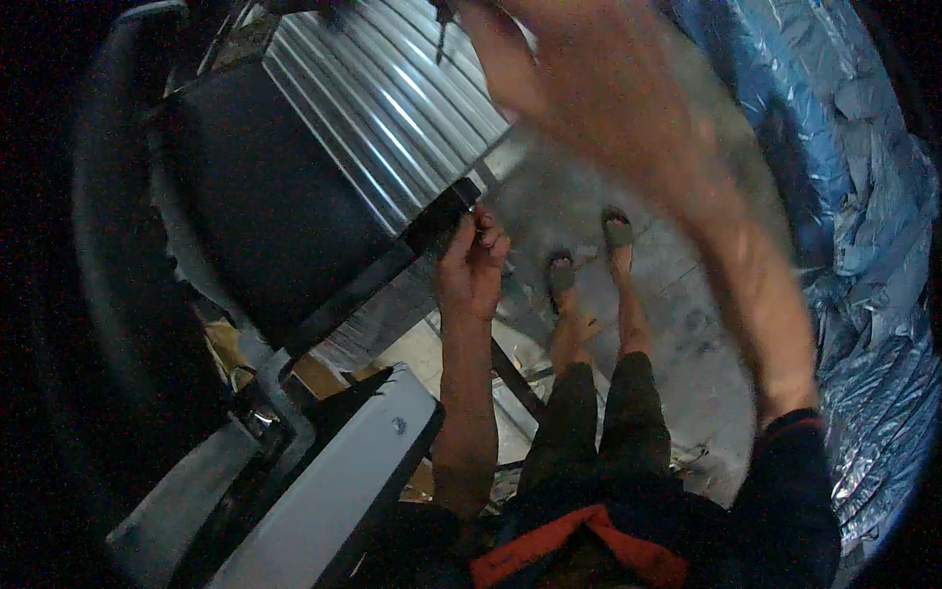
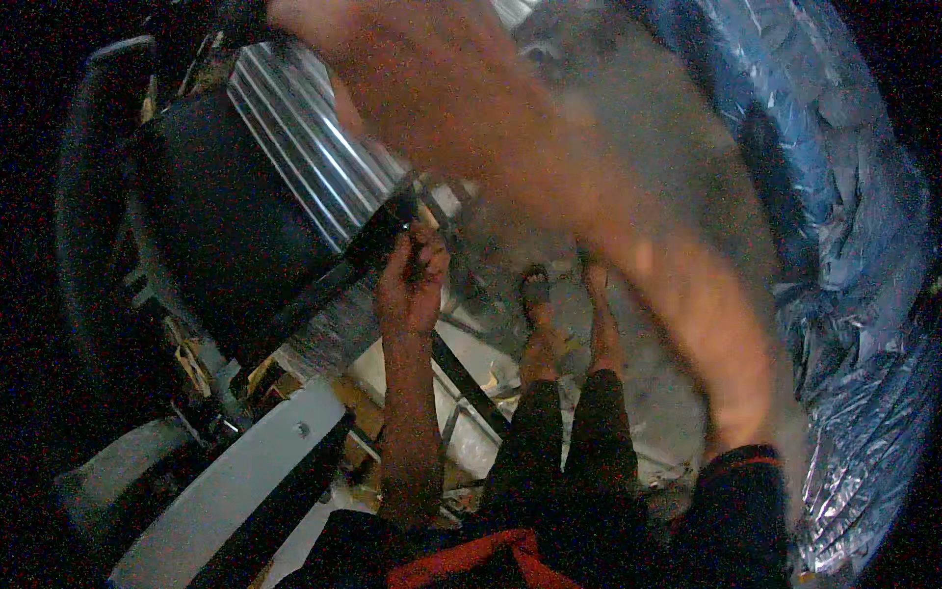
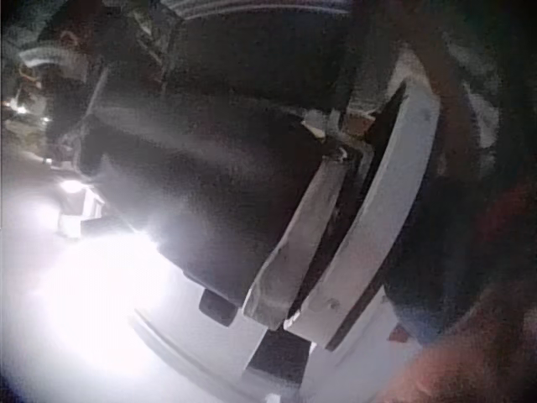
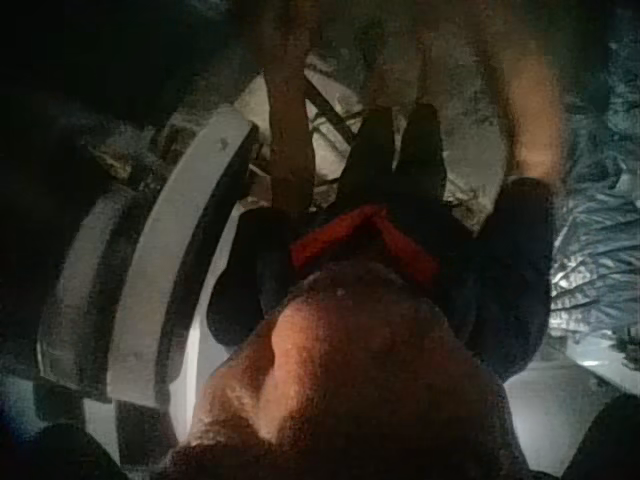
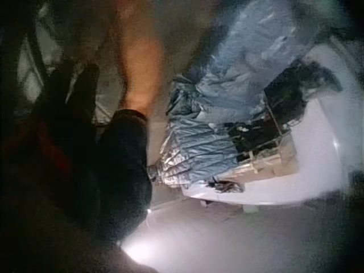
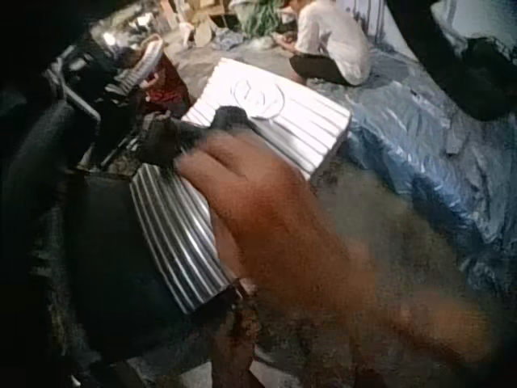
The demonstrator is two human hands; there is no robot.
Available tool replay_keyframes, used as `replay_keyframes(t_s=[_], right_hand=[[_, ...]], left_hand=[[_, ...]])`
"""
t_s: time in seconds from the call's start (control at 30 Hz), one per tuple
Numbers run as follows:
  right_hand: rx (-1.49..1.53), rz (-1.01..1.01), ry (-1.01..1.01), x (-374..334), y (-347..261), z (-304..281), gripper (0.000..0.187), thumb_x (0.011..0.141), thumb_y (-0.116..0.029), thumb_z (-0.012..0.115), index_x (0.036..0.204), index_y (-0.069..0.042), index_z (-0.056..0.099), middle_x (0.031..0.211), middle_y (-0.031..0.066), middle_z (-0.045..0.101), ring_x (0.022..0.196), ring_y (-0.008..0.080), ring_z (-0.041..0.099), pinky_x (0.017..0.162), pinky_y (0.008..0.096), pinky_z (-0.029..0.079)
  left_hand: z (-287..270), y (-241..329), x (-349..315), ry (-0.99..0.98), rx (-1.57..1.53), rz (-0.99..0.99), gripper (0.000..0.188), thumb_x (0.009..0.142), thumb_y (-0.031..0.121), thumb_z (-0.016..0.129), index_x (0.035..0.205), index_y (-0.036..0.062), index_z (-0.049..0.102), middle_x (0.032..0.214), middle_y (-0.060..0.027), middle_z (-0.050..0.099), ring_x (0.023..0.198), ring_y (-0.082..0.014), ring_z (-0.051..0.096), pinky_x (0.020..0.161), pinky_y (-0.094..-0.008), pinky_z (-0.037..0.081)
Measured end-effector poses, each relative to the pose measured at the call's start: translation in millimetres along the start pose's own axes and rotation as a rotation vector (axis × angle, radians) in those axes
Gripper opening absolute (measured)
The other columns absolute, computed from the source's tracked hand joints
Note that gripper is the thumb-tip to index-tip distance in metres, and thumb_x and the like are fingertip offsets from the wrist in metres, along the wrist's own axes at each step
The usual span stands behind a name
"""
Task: The person uses a cordless drill to fasten screws into a metal step plate attached to a three-wheeled vehicle. They position the plate, align screws, and drive them in while another person assists by holding the plate.
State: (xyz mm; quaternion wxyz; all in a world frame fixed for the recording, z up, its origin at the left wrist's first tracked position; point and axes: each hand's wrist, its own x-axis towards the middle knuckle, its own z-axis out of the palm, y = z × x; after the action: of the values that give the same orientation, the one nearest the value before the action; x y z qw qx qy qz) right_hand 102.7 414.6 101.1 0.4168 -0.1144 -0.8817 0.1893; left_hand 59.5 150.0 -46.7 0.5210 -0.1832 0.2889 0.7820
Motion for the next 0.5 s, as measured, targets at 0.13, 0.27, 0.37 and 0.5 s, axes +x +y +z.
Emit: replay_keyframes(t_s=[0.13, 0.27, 0.37, 0.5], right_hand=[[-0.245, -0.449, -0.536, 115.4, 63.0, 60.7, 0.039, 0.091, -0.007, 0.055, 0.130, -0.008, 0.056, 0.139, 0.0170, 0.052, 0.128, 0.0341, 0.047, 0.109, 0.0470, 0.037], [-0.399, -1.011, -0.628, 155.5, 105.1, 86.3, 0.029, 0.089, -0.008, 0.057, 0.118, -0.005, 0.059, 0.127, 0.0168, 0.054, 0.115, 0.0323, 0.051, 0.095, 0.0456, 0.044], [-0.381, -1.040, -0.746, 162.5, 111.3, 102.7, 0.023, 0.089, -0.010, 0.058, 0.111, -0.005, 0.059, 0.118, 0.0150, 0.054, 0.110, 0.0301, 0.051, 0.089, 0.0430, 0.044], [-0.409, -1.056, -0.865, 168.6, 106.4, 112.7, 0.015, 0.088, -0.012, 0.059, 0.101, -0.005, 0.058, 0.107, 0.0126, 0.054, 0.103, 0.0271, 0.051, 0.080, 0.0396, 0.044]], left_hand=[[3.5, 13.1, -2.8, 0.073, -0.013, 0.024, 0.023, 0.100, 0.010, 0.055, 0.119, -0.0018, 0.055, 0.103, -0.0103, 0.059, 0.080, -0.0162, 0.048, 0.067, -0.0284, 0.041], [10.7, 1.2, 5.4, 0.041, -0.273, 0.044, 0.021, 0.099, 0.009, 0.055, 0.117, -0.0032, 0.054, 0.094, -0.0085, 0.053, 0.077, -0.0160, 0.044, 0.065, -0.0288, 0.038], [12.7, -13.6, 11.7, -0.016, -0.493, 0.071, 0.018, 0.100, 0.010, 0.056, 0.112, -0.0014, 0.052, 0.095, -0.0085, 0.051, 0.078, -0.0157, 0.044, 0.066, -0.0291, 0.039], [7.5, -31.6, 23.3, -0.088, -0.577, 0.189, 0.016, 0.099, 0.012, 0.059, 0.108, 0.0004, 0.053, 0.095, -0.0083, 0.052, 0.077, -0.0149, 0.045, 0.065, -0.0296, 0.038]])
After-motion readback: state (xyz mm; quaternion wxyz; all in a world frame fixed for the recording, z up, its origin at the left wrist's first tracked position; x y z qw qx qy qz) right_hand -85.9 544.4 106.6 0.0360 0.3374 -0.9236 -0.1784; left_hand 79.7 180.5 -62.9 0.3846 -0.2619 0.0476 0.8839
